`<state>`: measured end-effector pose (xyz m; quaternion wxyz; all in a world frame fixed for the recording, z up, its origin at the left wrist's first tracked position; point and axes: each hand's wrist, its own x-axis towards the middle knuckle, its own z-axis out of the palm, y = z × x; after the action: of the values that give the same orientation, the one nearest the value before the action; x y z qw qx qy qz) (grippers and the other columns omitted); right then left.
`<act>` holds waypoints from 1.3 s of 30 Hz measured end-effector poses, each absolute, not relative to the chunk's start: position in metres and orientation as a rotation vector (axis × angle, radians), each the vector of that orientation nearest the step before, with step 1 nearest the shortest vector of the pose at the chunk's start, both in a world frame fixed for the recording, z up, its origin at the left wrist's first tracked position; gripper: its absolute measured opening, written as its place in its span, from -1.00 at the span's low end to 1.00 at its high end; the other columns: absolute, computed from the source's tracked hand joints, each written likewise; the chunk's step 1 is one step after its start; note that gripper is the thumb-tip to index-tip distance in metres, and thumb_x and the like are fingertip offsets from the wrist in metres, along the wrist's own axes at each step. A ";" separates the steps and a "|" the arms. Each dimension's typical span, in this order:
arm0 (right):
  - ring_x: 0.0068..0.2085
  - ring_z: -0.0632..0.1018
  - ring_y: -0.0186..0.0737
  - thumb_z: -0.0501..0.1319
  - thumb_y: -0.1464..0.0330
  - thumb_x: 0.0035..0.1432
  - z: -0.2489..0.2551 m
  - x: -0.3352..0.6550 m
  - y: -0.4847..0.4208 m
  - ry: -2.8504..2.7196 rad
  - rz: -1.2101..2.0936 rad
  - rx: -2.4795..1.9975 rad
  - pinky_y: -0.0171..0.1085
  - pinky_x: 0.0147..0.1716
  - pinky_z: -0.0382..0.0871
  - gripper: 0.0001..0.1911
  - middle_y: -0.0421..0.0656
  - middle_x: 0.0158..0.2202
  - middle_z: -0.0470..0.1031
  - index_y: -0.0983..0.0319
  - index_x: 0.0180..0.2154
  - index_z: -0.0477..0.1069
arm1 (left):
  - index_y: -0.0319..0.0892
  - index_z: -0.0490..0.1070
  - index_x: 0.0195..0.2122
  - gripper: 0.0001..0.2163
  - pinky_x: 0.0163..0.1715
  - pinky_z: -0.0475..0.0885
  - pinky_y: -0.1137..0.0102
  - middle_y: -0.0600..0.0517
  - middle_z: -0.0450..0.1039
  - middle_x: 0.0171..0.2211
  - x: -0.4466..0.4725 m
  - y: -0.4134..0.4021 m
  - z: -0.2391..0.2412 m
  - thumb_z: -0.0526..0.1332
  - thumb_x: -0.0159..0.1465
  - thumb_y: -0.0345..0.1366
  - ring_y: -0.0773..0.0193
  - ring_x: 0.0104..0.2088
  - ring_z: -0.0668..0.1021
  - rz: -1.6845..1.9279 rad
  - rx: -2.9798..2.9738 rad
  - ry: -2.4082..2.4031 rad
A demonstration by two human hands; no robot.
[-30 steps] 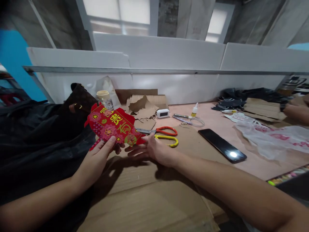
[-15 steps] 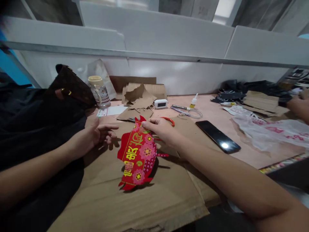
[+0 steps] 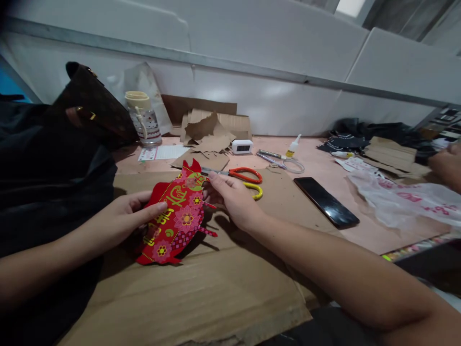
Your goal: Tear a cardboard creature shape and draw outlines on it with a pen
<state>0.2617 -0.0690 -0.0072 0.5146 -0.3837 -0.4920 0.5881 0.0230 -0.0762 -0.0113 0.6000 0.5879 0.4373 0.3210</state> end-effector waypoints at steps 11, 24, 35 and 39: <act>-0.36 0.58 -0.34 0.51 0.30 -0.04 0.002 0.268 -0.076 -1.142 1.462 -0.969 -0.28 -0.26 0.53 -0.73 -0.25 -0.41 0.57 0.22 -0.32 0.52 | -0.10 0.58 -0.01 -0.49 -0.66 0.38 0.47 -0.02 0.66 -0.36 0.025 -0.079 -0.009 0.45 0.13 0.10 0.28 -0.59 0.52 0.773 1.411 1.026; -0.39 0.56 -0.36 0.45 0.26 0.11 -0.008 0.271 -0.075 -1.229 1.493 -0.997 -0.33 -0.36 0.45 -0.77 -0.25 -0.37 0.56 0.21 -0.27 0.49 | -0.10 0.58 -0.04 -0.54 -0.69 0.33 0.53 0.02 0.64 -0.43 0.026 -0.081 -0.006 0.44 0.15 0.08 0.35 -0.62 0.46 0.773 1.446 1.002; -0.44 0.50 -0.38 0.37 0.39 0.01 -0.002 0.267 -0.075 -1.171 1.499 -0.958 -0.33 -0.37 0.37 -0.82 -0.30 -0.48 0.49 0.20 -0.37 0.37 | -0.13 0.56 -0.01 -0.47 -0.63 0.41 0.53 0.04 0.63 -0.43 0.026 -0.080 -0.006 0.46 0.12 0.11 0.30 -0.52 0.56 0.806 1.408 0.986; -0.44 0.52 -0.36 0.35 0.44 -0.06 0.000 0.268 -0.075 -1.164 1.501 -0.988 -0.32 -0.37 0.39 -0.82 -0.28 -0.45 0.52 0.22 -0.35 0.42 | -0.16 0.54 0.03 -0.43 -0.73 0.27 0.57 0.02 0.66 -0.36 0.026 -0.081 -0.005 0.46 0.12 0.12 0.42 -0.64 0.44 0.775 1.392 1.012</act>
<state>0.2679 -0.0753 -0.0004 0.4798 -0.4048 -0.4770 0.6151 0.0263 -0.0809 -0.0047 0.5867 0.5971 0.4343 0.3325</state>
